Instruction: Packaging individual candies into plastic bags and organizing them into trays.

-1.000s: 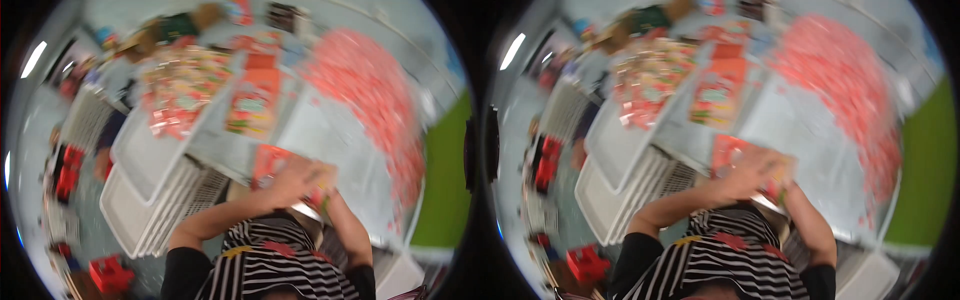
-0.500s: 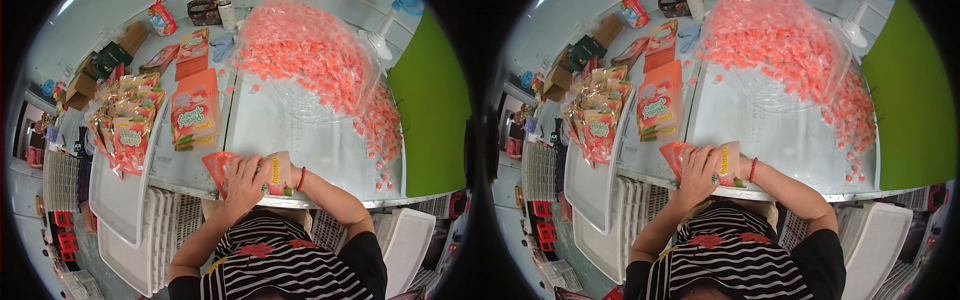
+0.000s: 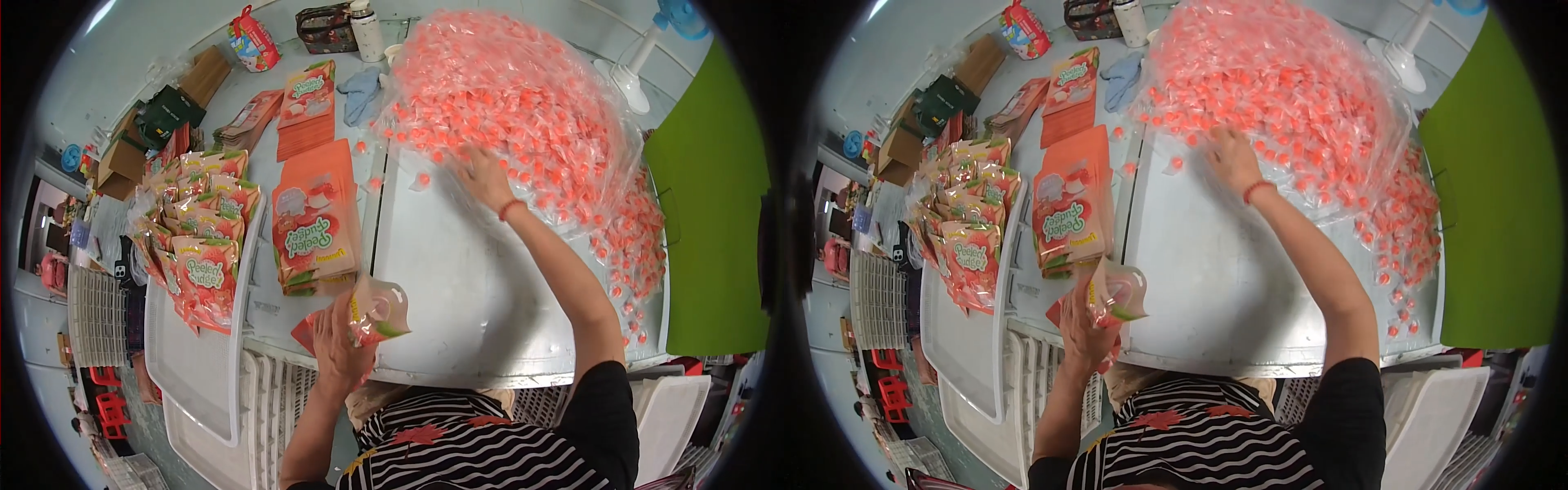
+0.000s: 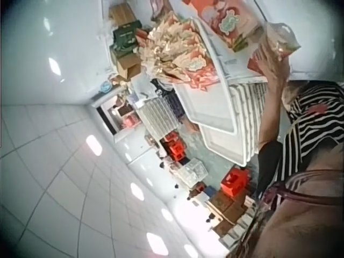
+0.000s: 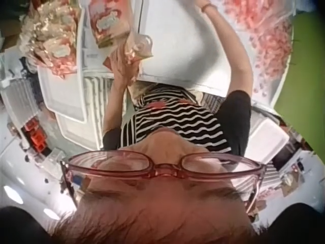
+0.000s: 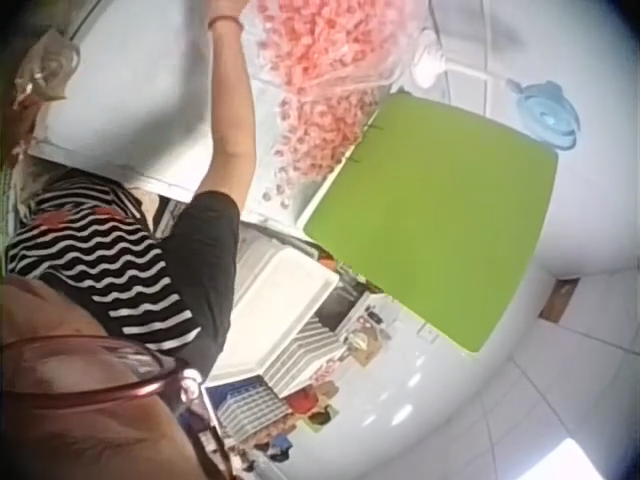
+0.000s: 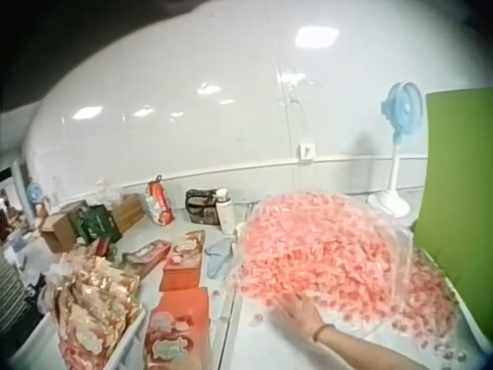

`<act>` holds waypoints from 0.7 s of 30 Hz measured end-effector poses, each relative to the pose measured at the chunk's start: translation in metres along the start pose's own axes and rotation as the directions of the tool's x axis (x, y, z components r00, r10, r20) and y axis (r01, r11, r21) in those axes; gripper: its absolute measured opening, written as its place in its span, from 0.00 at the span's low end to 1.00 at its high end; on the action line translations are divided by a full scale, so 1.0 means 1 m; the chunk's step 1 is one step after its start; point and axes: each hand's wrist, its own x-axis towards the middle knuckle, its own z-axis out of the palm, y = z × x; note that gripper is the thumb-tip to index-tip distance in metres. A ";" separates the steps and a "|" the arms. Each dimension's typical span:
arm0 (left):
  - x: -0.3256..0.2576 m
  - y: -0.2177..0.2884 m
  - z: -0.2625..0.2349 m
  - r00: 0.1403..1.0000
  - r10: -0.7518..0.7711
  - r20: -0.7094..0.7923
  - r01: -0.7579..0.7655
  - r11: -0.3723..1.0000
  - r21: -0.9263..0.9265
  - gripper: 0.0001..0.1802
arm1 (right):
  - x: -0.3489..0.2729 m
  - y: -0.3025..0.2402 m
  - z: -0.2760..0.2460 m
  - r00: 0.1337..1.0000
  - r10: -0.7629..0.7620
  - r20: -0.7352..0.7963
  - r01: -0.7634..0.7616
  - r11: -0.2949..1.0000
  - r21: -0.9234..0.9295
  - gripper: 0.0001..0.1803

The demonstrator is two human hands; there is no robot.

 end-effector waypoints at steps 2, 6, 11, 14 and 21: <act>-0.006 0.001 -0.001 0.996 -0.079 -0.049 0.078 0.997 -0.013 0.40 | 0.033 -0.002 0.015 0.992 -0.067 -0.111 0.051 0.989 -0.140 0.30; -0.018 -0.005 0.002 0.996 -0.079 -0.031 0.080 0.996 0.032 0.43 | 0.052 -0.019 0.052 0.981 -0.064 -0.185 -0.013 0.922 -0.387 0.32; -0.026 -0.012 -0.002 0.991 -0.113 -0.064 0.120 0.987 0.105 0.41 | -0.003 -0.028 0.068 0.974 -0.228 -0.010 0.215 0.934 -0.285 0.28; -0.026 -0.016 0.002 0.988 -0.127 -0.086 0.135 0.985 0.103 0.40 | -0.054 -0.025 0.044 0.921 -0.390 -0.019 0.351 0.848 -0.397 0.27; -0.033 -0.014 0.013 0.992 -0.091 -0.085 0.096 0.994 0.048 0.43 | -0.133 -0.011 0.013 0.886 -0.435 0.163 0.449 0.891 -0.066 0.36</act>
